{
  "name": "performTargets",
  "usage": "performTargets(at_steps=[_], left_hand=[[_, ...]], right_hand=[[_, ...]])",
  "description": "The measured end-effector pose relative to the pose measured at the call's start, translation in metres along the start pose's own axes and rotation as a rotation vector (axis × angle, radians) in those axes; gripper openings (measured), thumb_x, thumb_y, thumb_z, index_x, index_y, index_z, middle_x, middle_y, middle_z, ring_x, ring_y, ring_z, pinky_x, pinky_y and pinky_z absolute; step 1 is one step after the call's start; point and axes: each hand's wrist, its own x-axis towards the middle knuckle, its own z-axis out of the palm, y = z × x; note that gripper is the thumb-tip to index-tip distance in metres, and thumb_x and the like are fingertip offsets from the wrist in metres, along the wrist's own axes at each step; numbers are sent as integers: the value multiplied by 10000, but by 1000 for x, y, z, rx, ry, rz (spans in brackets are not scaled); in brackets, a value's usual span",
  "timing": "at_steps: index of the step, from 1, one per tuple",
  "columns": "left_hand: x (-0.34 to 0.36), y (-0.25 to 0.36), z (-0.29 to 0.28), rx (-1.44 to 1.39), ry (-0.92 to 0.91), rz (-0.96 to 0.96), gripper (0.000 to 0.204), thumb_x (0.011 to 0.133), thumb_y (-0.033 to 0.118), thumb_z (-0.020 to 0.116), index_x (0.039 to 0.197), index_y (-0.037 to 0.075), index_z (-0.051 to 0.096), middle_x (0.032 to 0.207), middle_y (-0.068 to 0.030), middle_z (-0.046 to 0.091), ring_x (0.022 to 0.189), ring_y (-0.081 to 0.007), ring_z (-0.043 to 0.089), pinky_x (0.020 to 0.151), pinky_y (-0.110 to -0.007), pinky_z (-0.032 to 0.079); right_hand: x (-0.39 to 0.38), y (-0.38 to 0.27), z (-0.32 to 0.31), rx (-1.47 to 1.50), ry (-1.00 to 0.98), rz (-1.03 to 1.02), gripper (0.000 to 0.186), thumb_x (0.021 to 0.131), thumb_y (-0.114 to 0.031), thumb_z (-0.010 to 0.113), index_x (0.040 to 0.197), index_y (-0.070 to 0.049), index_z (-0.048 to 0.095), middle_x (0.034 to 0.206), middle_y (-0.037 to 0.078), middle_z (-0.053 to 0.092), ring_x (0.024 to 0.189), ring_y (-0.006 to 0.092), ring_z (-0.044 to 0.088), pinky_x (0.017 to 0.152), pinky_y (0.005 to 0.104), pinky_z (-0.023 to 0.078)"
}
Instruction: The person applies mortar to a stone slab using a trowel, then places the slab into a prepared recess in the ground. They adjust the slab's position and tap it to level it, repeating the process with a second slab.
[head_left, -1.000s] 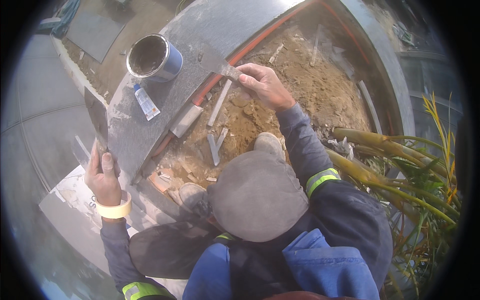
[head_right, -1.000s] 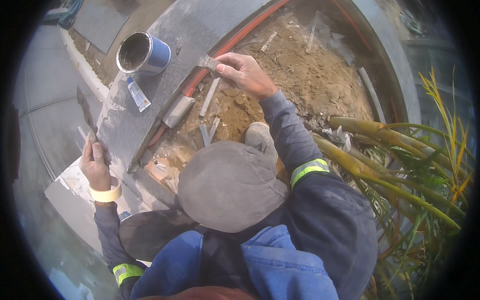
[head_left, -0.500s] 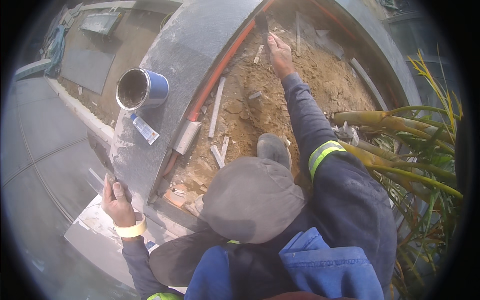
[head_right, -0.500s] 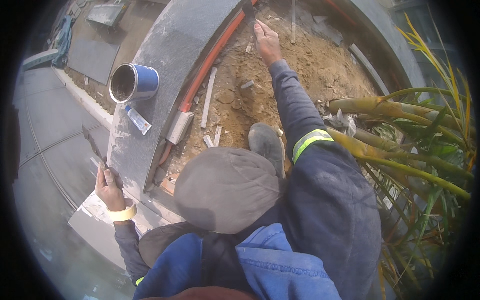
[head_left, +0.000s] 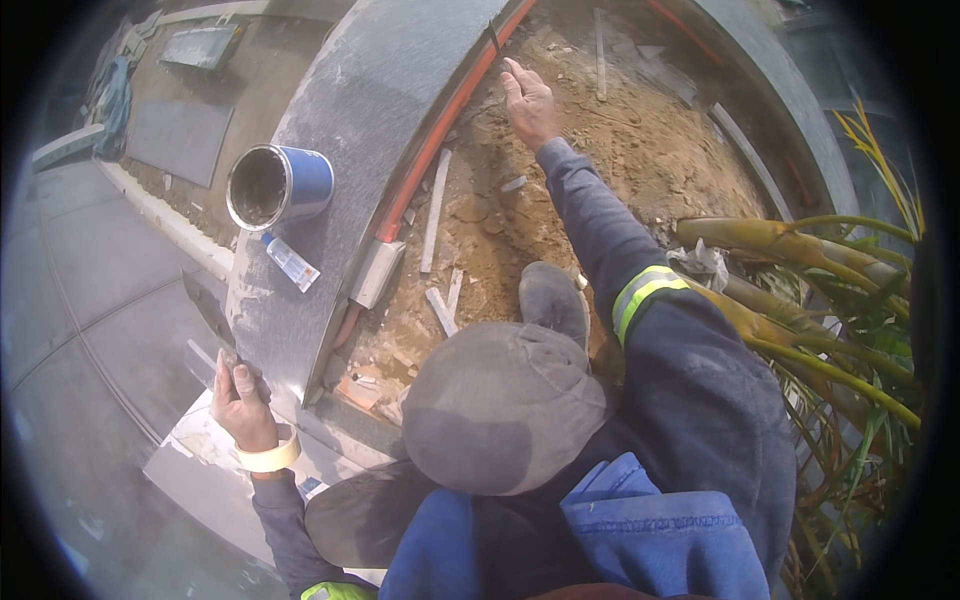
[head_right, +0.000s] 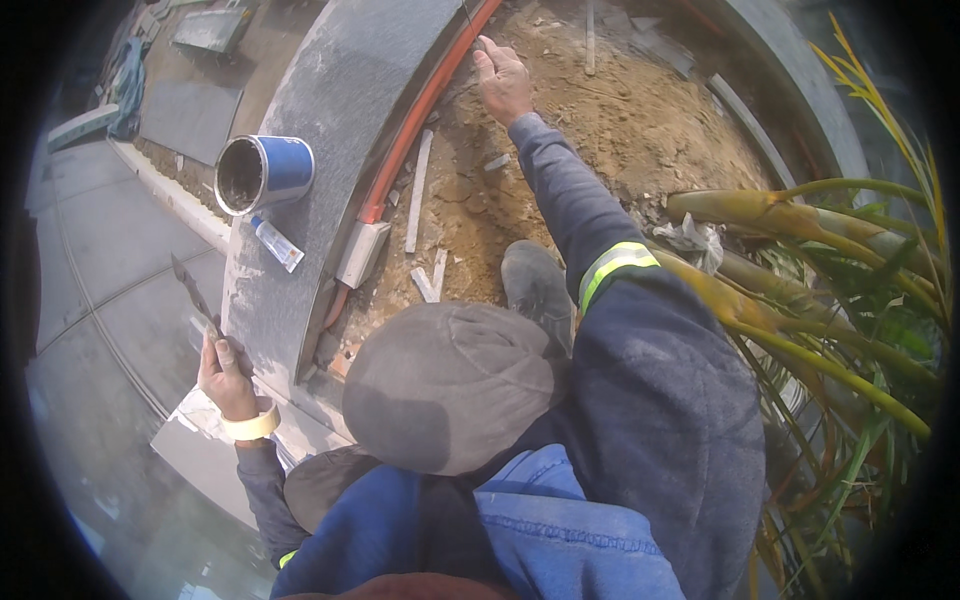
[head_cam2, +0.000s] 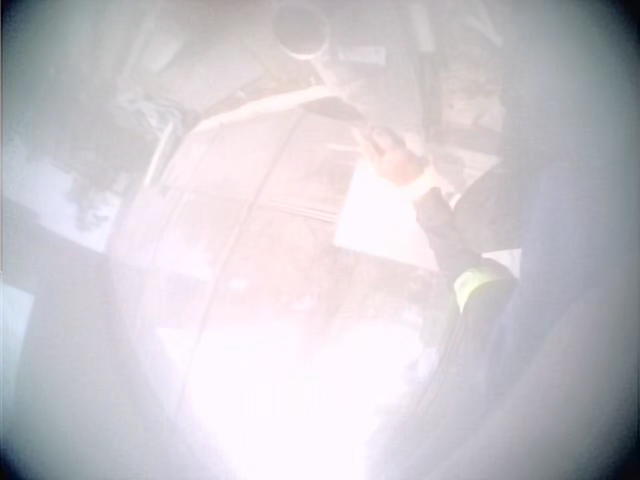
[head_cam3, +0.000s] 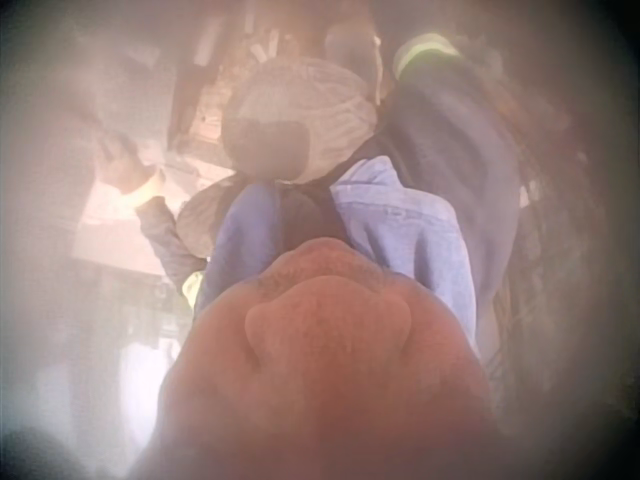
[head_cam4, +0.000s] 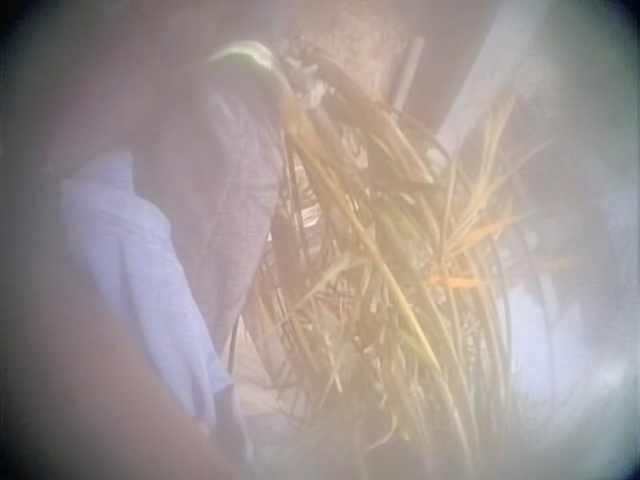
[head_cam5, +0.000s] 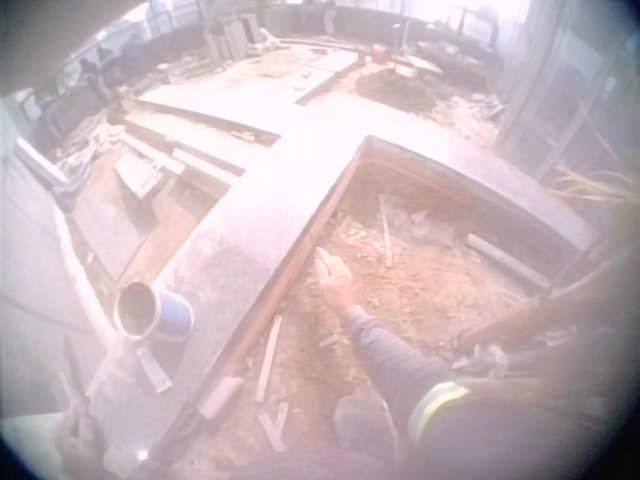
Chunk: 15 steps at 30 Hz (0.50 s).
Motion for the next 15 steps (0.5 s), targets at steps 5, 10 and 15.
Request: performTargets(at_steps=[5, 10, 15], left_hand=[[3, 1, 4, -4, 7, -19, 461, 1046, 395, 634, 1174, -48, 657, 740, 14, 550, 582, -60, 472, 515, -224, 366], [1, -4, 6, -8, 20, 0, 443, 1046, 370, 640, 1201, -45, 648, 734, 16, 548, 581, -57, 469, 515, -224, 367], [-1, -5, -4, 3, 22, -19, 435, 1048, 359, 639, 1210, -45, 645, 727, 15, 544, 579, -58, 470, 513, -224, 367]], right_hand=[[-36, -4, -4, 36, -97, -21, 382, 1040, -220, 612, 1378, -44, 635, 1080, 124, 695, 959, 228, 661, 860, 324, 514], [14, 9, -36, 40, 56, 33, 410, 1062, -250, 610, 1410, -32, 616, 1077, 82, 711, 942, 151, 649, 871, 301, 528], [49, 15, -17, 193, 25, 156, 397, 1061, -239, 612, 1414, -58, 623, 1055, 65, 710, 894, 117, 629, 831, 299, 531]])
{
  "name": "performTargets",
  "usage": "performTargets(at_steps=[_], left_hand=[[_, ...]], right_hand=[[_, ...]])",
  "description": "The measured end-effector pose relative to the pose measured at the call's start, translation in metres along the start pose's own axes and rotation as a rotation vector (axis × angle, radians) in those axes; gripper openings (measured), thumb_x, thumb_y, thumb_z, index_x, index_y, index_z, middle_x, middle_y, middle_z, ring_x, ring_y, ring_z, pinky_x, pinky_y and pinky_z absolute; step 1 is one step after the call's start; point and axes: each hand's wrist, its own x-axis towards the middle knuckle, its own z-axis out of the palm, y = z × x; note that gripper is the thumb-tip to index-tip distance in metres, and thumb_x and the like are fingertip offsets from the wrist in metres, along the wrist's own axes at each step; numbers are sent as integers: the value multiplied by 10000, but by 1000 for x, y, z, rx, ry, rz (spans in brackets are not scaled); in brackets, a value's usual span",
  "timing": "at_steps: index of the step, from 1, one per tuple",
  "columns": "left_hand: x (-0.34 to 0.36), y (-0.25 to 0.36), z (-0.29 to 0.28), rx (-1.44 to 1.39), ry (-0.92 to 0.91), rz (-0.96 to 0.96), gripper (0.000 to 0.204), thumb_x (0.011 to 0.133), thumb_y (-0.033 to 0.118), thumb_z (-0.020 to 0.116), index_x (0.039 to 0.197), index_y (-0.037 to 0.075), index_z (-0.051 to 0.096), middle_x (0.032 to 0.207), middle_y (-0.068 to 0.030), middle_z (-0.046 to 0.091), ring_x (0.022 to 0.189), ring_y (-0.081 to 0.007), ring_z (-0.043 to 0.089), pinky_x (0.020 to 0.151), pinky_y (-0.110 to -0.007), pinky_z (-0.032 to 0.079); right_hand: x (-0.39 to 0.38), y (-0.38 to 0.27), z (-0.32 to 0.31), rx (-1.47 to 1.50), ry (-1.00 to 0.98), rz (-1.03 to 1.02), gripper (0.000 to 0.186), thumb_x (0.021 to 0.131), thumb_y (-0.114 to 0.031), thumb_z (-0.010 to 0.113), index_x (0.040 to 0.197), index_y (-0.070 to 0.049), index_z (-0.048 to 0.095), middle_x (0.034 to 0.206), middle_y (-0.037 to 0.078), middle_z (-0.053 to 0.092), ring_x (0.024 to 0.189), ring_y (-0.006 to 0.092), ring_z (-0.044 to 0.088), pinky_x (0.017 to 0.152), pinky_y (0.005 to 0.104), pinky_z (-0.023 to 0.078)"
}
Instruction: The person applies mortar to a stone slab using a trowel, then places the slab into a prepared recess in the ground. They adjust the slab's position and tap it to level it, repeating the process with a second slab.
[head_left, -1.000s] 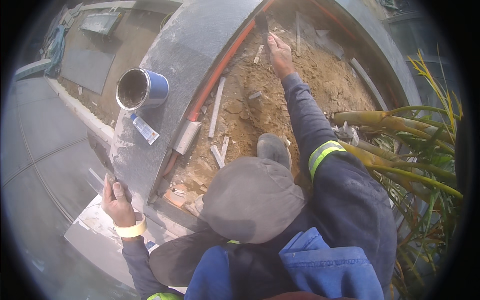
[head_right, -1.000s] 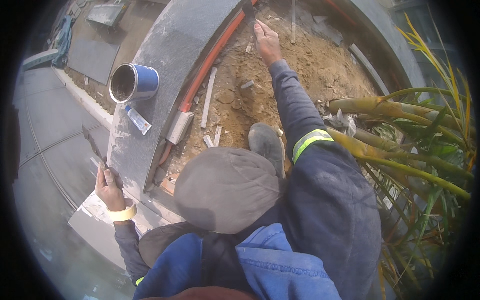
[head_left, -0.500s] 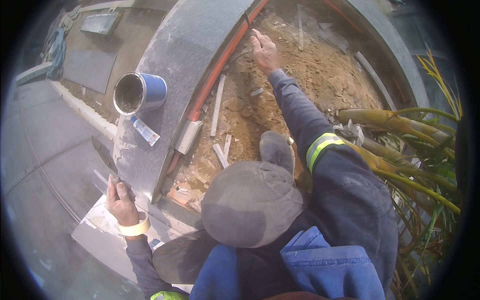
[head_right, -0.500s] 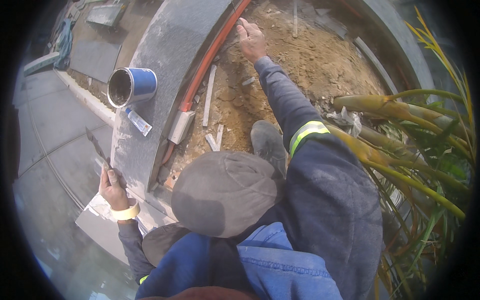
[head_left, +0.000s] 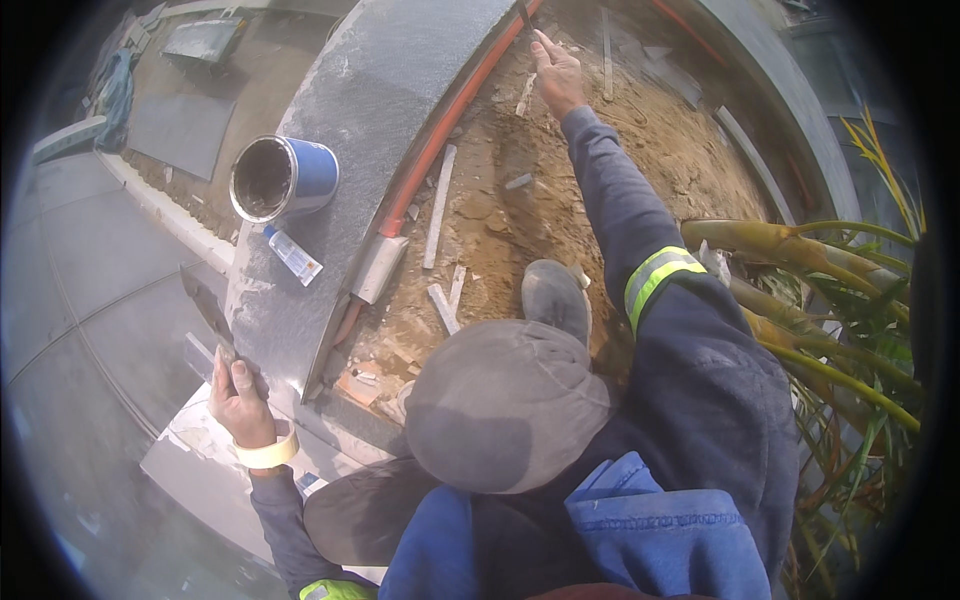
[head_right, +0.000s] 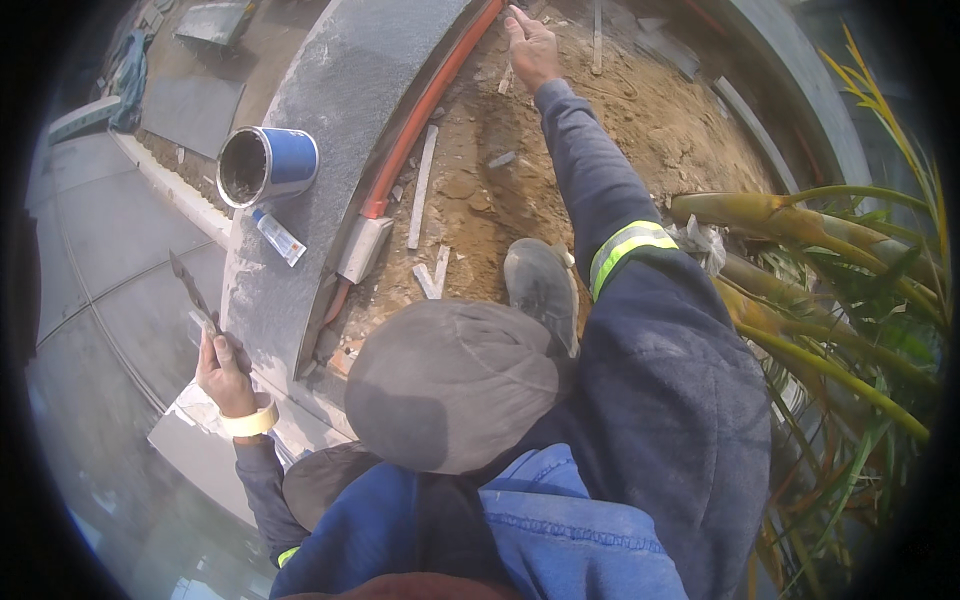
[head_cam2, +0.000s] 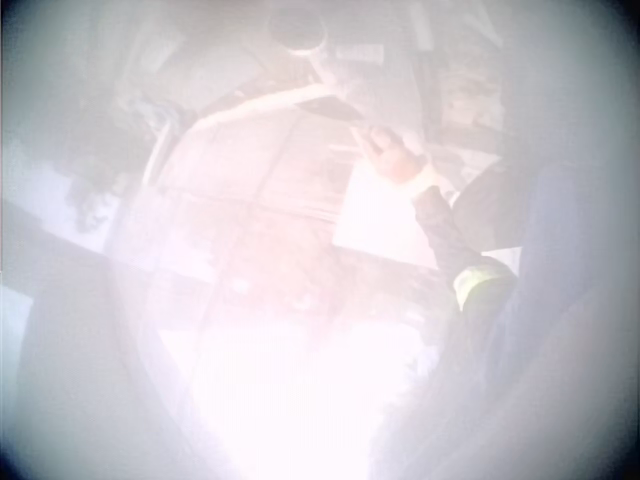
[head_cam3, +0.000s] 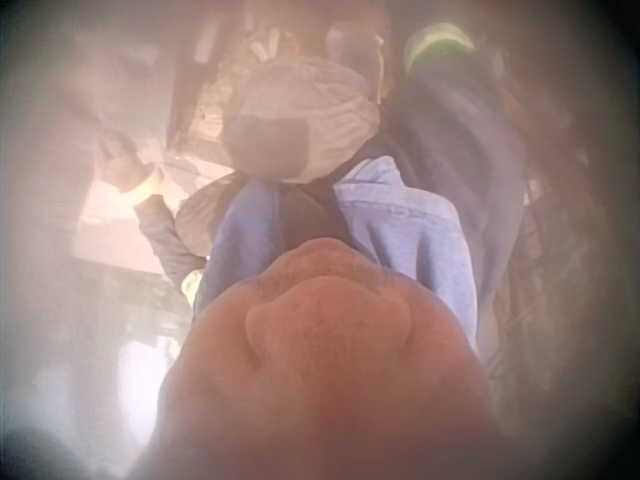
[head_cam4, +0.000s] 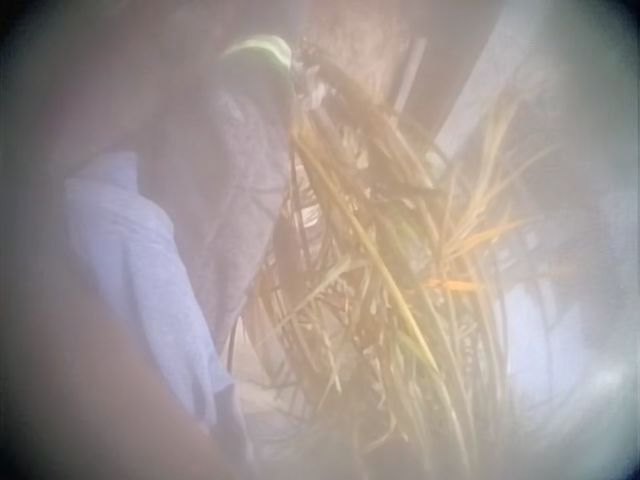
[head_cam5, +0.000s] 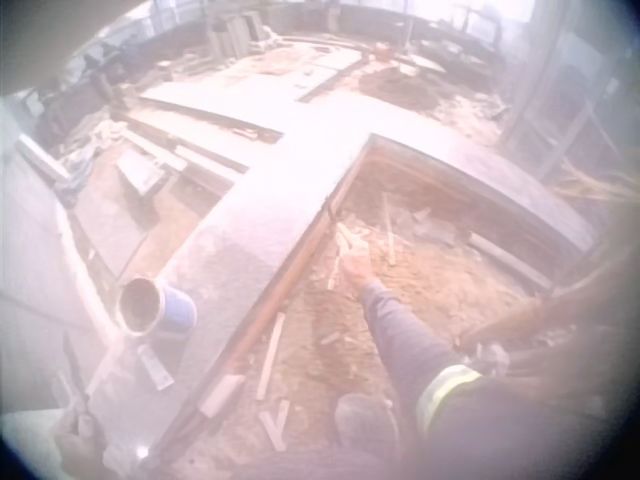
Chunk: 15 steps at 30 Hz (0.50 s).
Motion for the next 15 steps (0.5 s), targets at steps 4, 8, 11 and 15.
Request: performTargets(at_steps=[4, 8, 11, 15], left_hand=[[2, 3, 0, -26, 26, -3, 403, 1054, 358, 627, 1135, -36, 644, 726, 15, 542, 575, -59, 470, 510, -225, 365], [11, 6, 10, -4, 24, 15, 395, 1056, 359, 623, 1112, -31, 645, 732, 15, 543, 574, -59, 468, 509, -224, 361], [17, 1, 7, 38, 0, 20, 411, 1057, 358, 622, 1157, -40, 646, 740, 12, 546, 575, -59, 469, 509, -224, 362], [14, 5, 11, 18, 28, 20, 434, 1058, 357, 619, 1209, -50, 643, 745, 7, 553, 577, -59, 470, 511, -227, 368]], right_hand=[[-27, 3, 19, -127, -52, -152, 392, 1053, -214, 618, 1407, -47, 623, 1081, 78, 702, 954, 128, 632, 864, 287, 516], [-72, 12, 27, -123, -105, -189, 385, 1049, -192, 616, 1402, -38, 618, 1161, 90, 685, 1040, 156, 634, 928, 275, 496], [-102, 7, 30, -128, -185, -206, 387, 1056, -175, 601, 1424, -55, 606, 1215, 76, 670, 1037, 159, 629, 953, 286, 491], [-109, 4, -1, -91, -306, -180, 383, 1073, -181, 575, 1437, -68, 600, 1218, 44, 654, 967, 132, 621, 869, 277, 517]])
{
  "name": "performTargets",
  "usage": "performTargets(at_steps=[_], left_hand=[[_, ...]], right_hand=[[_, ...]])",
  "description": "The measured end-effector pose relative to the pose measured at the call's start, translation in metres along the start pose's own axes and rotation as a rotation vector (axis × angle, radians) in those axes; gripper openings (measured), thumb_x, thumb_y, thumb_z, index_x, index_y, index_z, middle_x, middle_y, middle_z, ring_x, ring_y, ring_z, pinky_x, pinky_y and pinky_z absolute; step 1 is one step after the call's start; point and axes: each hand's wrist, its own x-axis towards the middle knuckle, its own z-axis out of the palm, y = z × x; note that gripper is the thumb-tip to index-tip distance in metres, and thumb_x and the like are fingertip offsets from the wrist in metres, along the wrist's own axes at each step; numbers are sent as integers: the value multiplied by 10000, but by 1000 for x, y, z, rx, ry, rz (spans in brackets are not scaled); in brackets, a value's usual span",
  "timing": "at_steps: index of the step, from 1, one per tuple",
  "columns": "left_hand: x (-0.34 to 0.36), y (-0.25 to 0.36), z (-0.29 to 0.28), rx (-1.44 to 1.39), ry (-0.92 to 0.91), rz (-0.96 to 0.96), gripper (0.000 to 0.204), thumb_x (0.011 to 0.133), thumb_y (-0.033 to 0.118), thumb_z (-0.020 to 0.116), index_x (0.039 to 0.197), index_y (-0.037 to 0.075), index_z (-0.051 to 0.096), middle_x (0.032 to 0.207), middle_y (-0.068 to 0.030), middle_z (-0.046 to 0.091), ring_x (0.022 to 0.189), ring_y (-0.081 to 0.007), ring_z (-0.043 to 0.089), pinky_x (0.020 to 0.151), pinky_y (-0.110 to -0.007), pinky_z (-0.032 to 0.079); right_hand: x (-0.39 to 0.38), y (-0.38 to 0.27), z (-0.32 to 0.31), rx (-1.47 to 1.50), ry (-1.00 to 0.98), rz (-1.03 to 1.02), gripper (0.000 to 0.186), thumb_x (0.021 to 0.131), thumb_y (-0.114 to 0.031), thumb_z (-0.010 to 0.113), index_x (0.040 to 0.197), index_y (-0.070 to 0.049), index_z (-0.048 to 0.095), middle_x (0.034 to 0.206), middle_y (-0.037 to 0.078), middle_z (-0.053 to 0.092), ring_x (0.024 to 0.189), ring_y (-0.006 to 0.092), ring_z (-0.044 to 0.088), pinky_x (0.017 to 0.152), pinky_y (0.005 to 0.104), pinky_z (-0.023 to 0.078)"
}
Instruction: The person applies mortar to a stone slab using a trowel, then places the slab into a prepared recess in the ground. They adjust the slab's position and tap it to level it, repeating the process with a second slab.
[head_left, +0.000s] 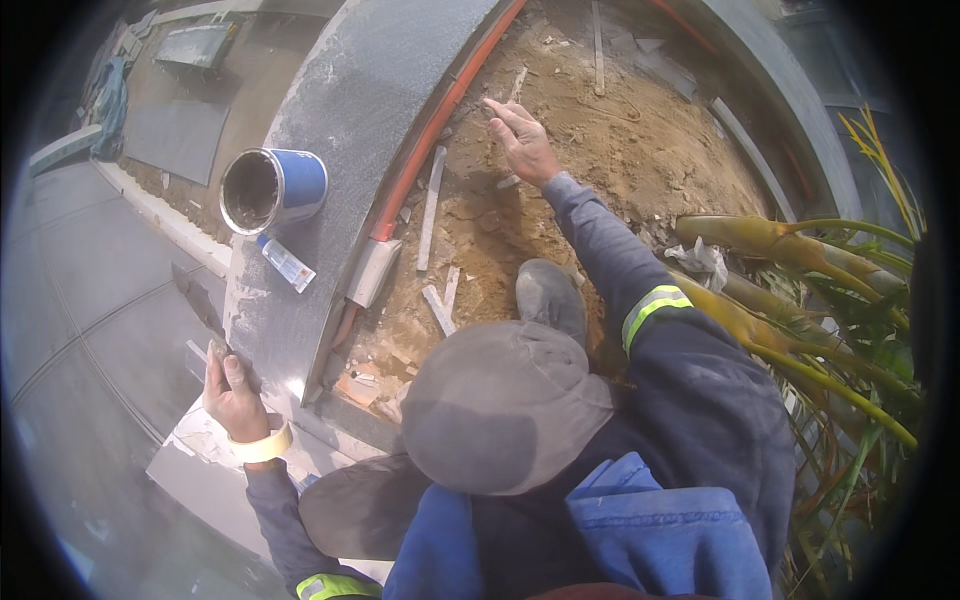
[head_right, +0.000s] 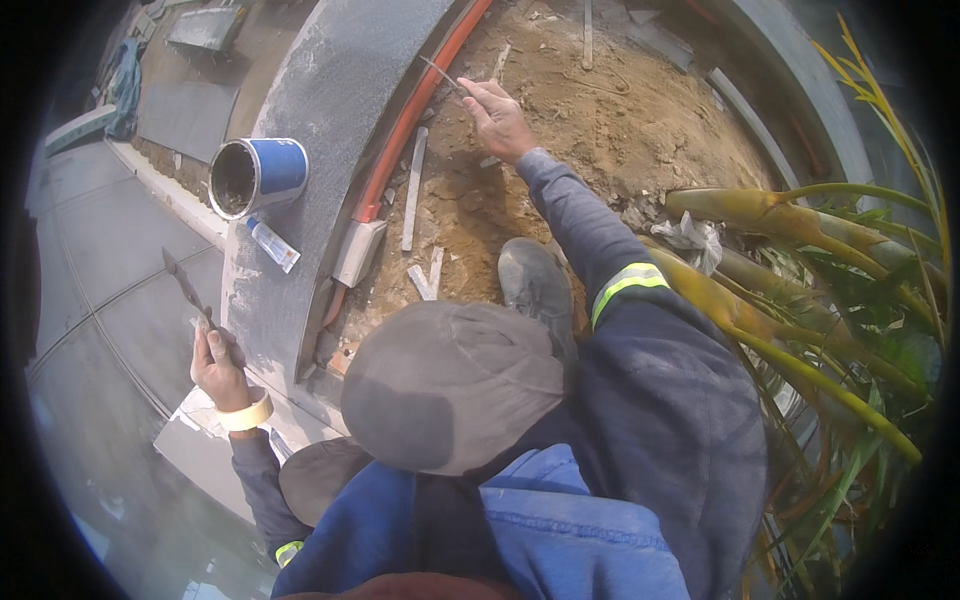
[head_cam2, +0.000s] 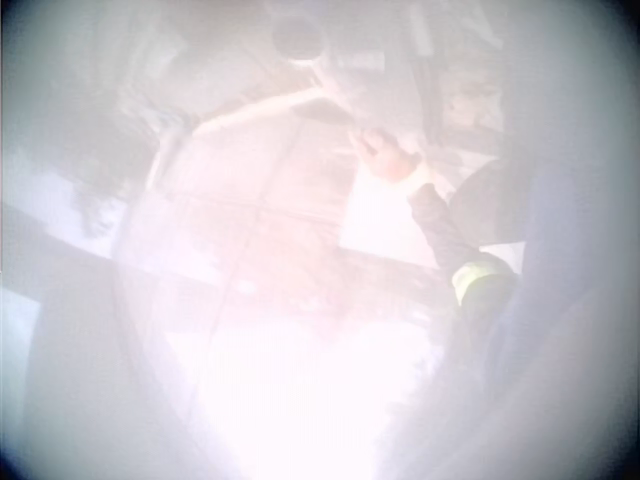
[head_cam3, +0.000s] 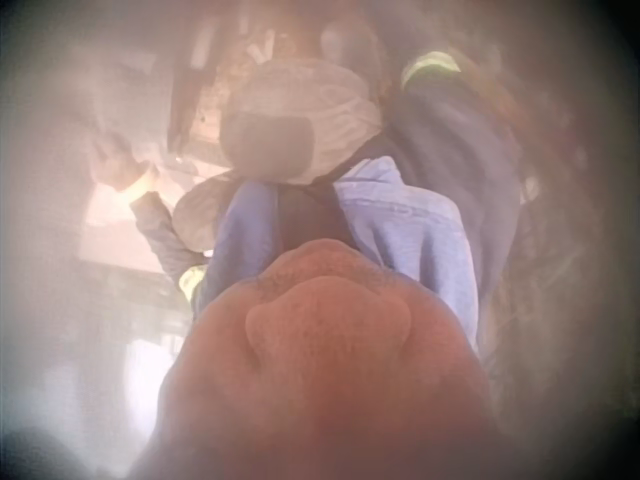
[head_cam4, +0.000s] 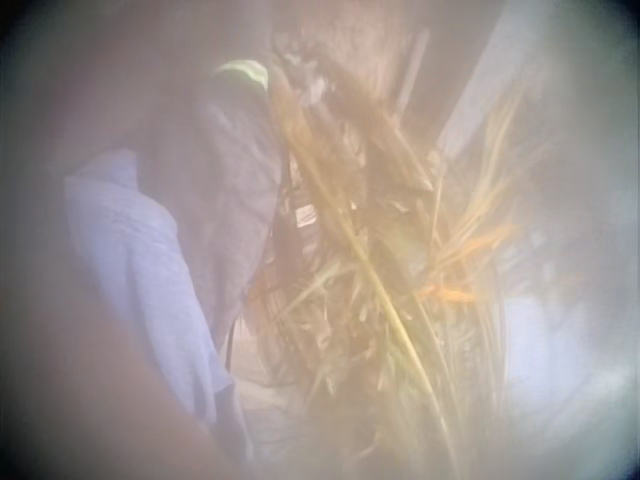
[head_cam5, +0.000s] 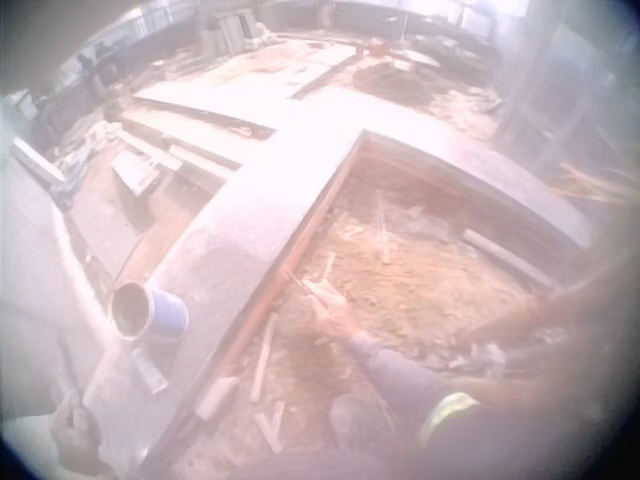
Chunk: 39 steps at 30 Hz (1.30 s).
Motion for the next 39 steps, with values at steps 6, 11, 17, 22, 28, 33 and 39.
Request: performTargets(at_steps=[6, 11, 17, 22, 28, 33, 39], left_hand=[[-7, -9, -12, -25, 28, -15, 440, 1068, 277, 602, 1380, -34, 604, 757, 35, 530, 571, -30, 434, 499, -202, 329], [-9, -10, -18, -62, 38, -21, 487, 1044, 346, 648, 1318, -55, 620, 775, -1, 573, 601, -60, 479, 527, -230, 381], [-10, -9, -20, -124, 56, -66, 511, 1027, 289, 682, 1398, -51, 591, 810, 1, 595, 624, -53, 478, 547, -211, 375], [-10, -13, -17, -118, 63, -39, 459, 1027, 249, 680, 1381, -35, 619, 848, 2, 626, 621, -47, 475, 554, -204, 372], [-18, -3, -19, -99, 68, -50, 479, 1019, 265, 690, 1379, -42, 619, 838, 3, 626, 619, -51, 472, 558, -213, 376], [-23, -9, -25, -133, 90, -96, 504, 997, 263, 725, 1367, -62, 619, 884, -22, 665, 682, -72, 541, 600, -220, 428], [-22, -9, -34, 61, 71, 188, 492, 941, 213, 780, 1317, -73, 645, 1144, -169, 739, 1031, -216, 707, 880, -300, 557]], right_hand=[[38, 3, -28, 177, 177, 208, 358, 1070, -187, 582, 1397, -50, 630, 1072, 61, 689, 921, 139, 625, 866, 294, 516], [47, 5, -1, 23, 141, 144, 372, 1064, -209, 599, 1395, -44, 631, 1077, 59, 679, 919, 139, 625, 865, 287, 516], [-15, -39, 56, 27, 120, 102, 385, 1054, -172, 602, 1410, -27, 609, 1169, 78, 638, 1000, 166, 625, 887, 290, 512], [-77, -73, 105, 86, 82, 63, 385, 1038, -124, 611, 1398, 13, 598, 1186, 107, 622, 1063, 200, 614, 930, 302, 502], [-141, -95, 145, 85, -23, 61, 399, 1038, -118, 604, 1412, 18, 579, 1208, 125, 622, 1050, 205, 612, 927, 309, 497], [-167, -101, 120, 102, -308, -45, 384, 1028, -88, 607, 1401, 4, 595, 1131, 119, 647, 976, 198, 626, 870, 323, 516], [-103, -148, 52, 316, -334, 101, 353, 1082, -154, 543, 1384, 15, 612, 1080, 93, 673, 790, 101, 604, 657, 272, 506]])
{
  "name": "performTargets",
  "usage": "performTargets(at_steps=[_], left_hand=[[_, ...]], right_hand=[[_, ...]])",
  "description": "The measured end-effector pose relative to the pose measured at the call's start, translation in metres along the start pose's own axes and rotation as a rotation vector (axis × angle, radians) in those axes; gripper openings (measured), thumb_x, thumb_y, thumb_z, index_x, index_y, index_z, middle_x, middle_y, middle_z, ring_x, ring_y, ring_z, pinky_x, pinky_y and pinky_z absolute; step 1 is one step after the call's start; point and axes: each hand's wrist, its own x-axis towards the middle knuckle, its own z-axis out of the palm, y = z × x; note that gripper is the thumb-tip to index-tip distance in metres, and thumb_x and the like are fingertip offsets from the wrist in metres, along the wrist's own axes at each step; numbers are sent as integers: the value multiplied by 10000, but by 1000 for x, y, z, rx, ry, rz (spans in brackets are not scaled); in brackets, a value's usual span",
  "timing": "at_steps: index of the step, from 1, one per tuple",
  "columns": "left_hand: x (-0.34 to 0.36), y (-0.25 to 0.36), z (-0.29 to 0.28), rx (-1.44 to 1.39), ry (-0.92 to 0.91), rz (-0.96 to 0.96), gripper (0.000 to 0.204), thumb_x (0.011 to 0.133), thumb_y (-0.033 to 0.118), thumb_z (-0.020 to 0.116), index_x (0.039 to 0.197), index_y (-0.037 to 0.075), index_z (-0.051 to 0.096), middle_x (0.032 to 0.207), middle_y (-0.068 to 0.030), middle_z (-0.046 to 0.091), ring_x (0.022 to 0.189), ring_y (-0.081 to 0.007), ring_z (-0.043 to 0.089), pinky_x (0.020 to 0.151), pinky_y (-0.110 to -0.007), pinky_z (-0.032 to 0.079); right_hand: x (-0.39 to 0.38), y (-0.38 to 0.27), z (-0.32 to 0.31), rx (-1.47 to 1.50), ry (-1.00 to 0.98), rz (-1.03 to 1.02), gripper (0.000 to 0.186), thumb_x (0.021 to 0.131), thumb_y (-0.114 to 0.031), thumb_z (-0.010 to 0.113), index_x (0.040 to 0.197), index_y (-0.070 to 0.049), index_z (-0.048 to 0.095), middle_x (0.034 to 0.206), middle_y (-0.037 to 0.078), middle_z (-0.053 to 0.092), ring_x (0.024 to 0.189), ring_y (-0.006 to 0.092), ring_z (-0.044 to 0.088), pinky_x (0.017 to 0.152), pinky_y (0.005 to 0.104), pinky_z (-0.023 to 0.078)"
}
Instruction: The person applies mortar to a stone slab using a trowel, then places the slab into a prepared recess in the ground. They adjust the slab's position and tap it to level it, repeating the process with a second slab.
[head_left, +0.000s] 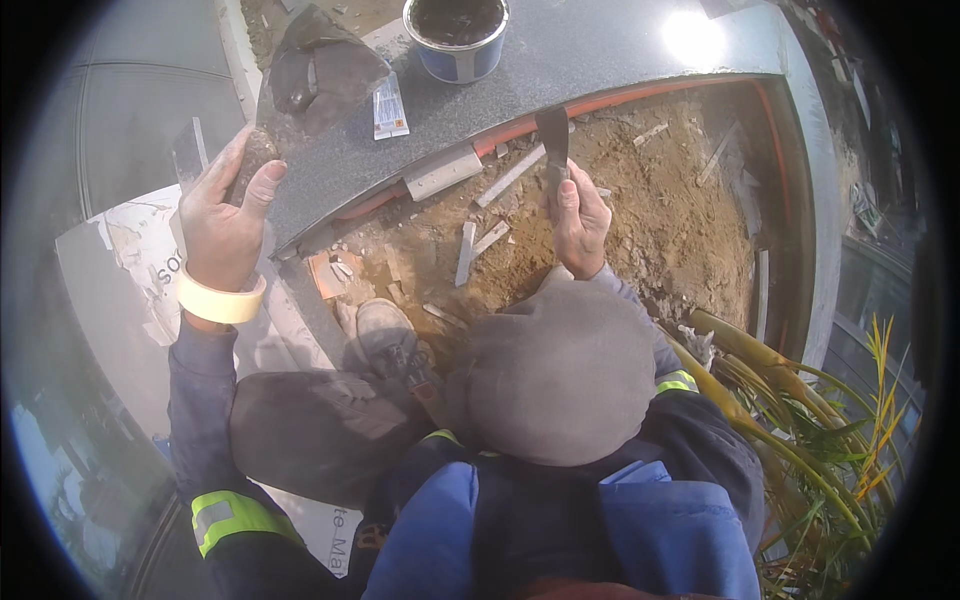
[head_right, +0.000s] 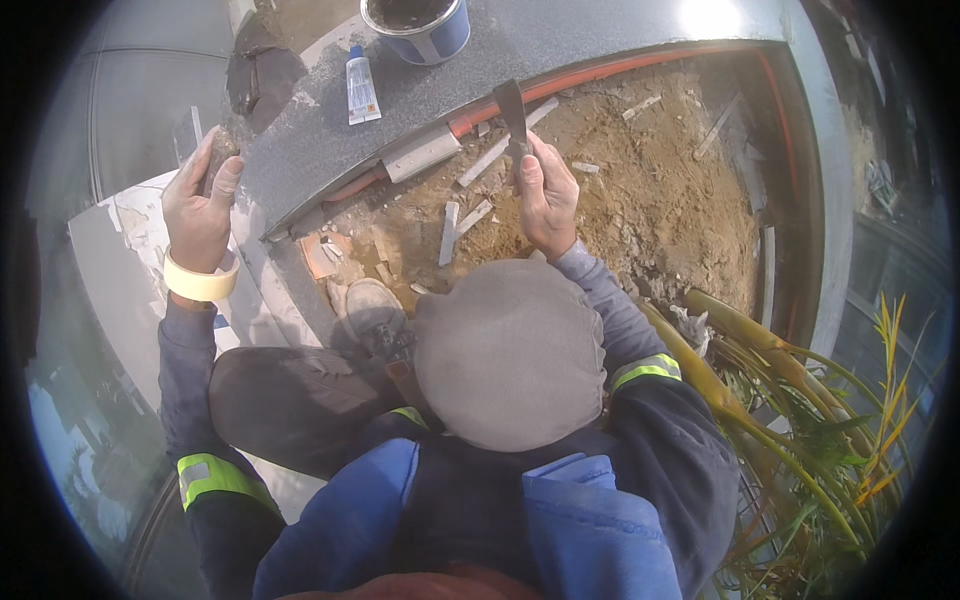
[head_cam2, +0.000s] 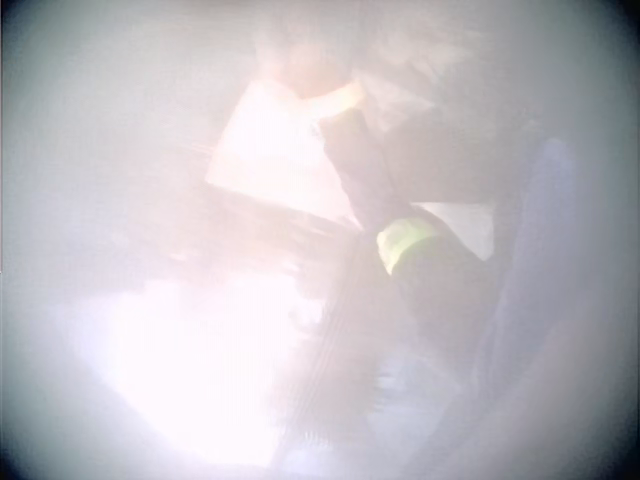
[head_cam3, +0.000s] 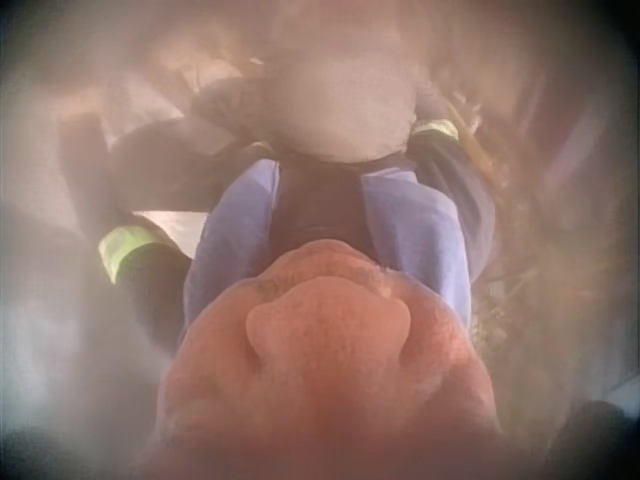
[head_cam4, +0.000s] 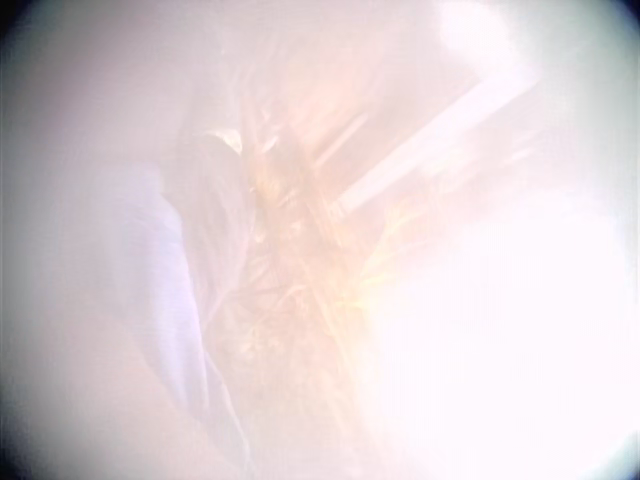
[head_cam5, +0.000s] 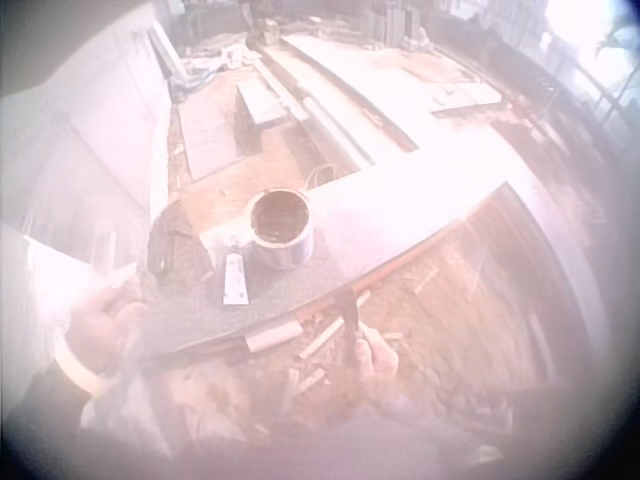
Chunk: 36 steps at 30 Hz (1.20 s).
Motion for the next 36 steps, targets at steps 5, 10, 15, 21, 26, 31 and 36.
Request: performTargets(at_steps=[5, 10, 15, 21, 26, 31, 36], left_hand=[[6, 16, -7, 435, -232, 179, 463, 874, 305, 799, 1258, 61, 715, 932, -101, 711, 774, -263, 696, 684, -330, 561], [-2, 10, -8, 457, -148, 277, 428, 875, 406, 764, 1213, 144, 741, 891, -59, 681, 738, -297, 666, 648, -384, 550], [-5, 4, -12, 466, -69, 374, 473, 829, 320, 822, 1252, 134, 725, 866, -73, 645, 650, -263, 581, 593, -359, 495], [-12, 6, -16, 560, -71, 457, 437, 846, 293, 802, 1245, 132, 732, 858, -67, 640, 645, -240, 592, 564, -347, 498], [-12, 16, -30, 548, 11, 299, 429, 859, 331, 801, 1216, 100, 737, 1019, -85, 729, 806, -279, 700, 703, -356, 574], [-11, 2, -34, 252, 60, 208, 455, 903, 174, 803, 1302, -9, 684, 1007, -70, 730, 879, -132, 678, 790, -262, 537], [-12, 10, -21, 124, -26, 75, 448, 869, 175, 829, 1268, 8, 712, 1115, -135, 760, 979, -204, 730, 850, -303, 562]], right_hand=[[77, -125, -28, -368, -273, -435, 342, 1009, -173, 661, 1313, -19, 685, 1066, 95, 712, 808, 139, 670, 654, 280, 537], [107, -205, -2, -851, -508, -814, 348, 844, -140, 800, 1185, -77, 765, 1005, 87, 741, 839, 201, 728, 671, 324, 583], [113, -216, 20, -1007, -560, -1001, 320, 830, -176, 804, 1136, -93, 764, 989, 34, 728, 813, 205, 707, 644, 327, 575], [94, -207, 30, -1086, -639, -920, 322, 835, -134, 784, 1150, -73, 753, 1006, 60, 719, 815, 252, 709, 680, 362, 565], [77, -176, 10, -1076, -686, -714, 319, 885, -178, 761, 1174, -47, 735, 1005, 97, 719, 857, 249, 715, 713, 361, 564], [75, -75, -4, -470, -731, -178, 348, 1003, -241, 669, 1173, 62, 703, 1029, 149, 728, 883, 210, 705, 729, 306, 558], [-3, 42, 5, 77, -380, 76, 393, 1083, -231, 555, 1396, 3, 595, 944, 28, 661, 736, 78, 544, 646, 250, 478]])
